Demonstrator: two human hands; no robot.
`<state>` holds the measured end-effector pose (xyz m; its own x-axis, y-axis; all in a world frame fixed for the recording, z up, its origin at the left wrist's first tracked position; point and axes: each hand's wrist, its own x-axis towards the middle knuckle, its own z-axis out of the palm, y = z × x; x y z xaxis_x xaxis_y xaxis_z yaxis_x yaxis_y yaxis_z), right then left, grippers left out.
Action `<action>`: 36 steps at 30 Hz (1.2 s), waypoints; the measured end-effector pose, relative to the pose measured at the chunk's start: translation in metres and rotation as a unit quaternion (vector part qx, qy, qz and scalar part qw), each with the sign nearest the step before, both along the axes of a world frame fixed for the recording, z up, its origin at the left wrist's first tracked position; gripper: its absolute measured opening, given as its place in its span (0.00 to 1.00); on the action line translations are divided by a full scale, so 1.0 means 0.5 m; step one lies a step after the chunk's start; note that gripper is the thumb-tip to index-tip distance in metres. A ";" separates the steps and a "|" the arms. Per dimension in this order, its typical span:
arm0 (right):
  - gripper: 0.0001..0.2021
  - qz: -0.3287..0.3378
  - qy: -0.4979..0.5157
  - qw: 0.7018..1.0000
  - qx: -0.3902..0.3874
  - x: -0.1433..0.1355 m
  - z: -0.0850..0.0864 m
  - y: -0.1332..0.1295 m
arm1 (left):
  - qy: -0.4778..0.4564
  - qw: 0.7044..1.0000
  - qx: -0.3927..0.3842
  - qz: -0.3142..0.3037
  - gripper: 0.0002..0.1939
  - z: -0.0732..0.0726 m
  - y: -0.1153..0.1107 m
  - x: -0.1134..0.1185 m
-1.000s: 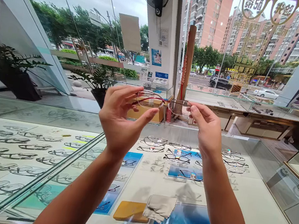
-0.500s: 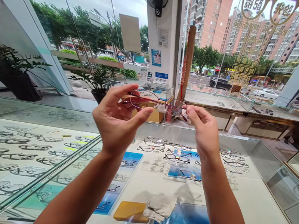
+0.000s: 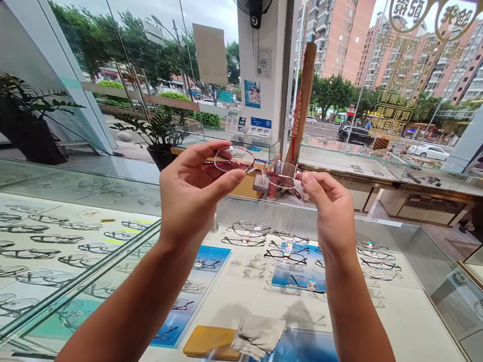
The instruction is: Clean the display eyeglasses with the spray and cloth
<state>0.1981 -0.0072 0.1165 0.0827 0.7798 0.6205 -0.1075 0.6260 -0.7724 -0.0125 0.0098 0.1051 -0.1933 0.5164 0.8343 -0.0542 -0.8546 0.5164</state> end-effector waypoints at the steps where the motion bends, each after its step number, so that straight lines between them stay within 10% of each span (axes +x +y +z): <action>1: 0.12 0.009 -0.004 1.000 0.023 0.002 0.000 0.000 | 0.000 0.999 -0.024 -0.030 0.23 0.001 0.006 -0.005; 7: 0.26 -0.003 -0.214 0.958 0.192 0.002 0.000 -0.017 | 0.076 0.942 -0.206 -0.253 0.21 0.012 0.022 -0.029; 12: 0.18 -0.049 -0.291 0.915 0.276 -0.011 0.002 -0.036 | 0.131 0.881 -0.273 -0.364 0.21 0.014 0.008 -0.017; 26: 0.10 -0.115 -0.292 0.897 0.310 -0.014 -0.002 -0.046 | 0.136 0.826 -0.325 -0.440 0.20 0.002 0.019 0.010; 36: 0.10 0.102 -0.313 0.921 0.207 0.003 0.016 -0.025 | 0.152 0.774 -0.410 -0.459 0.25 -0.052 0.031 0.009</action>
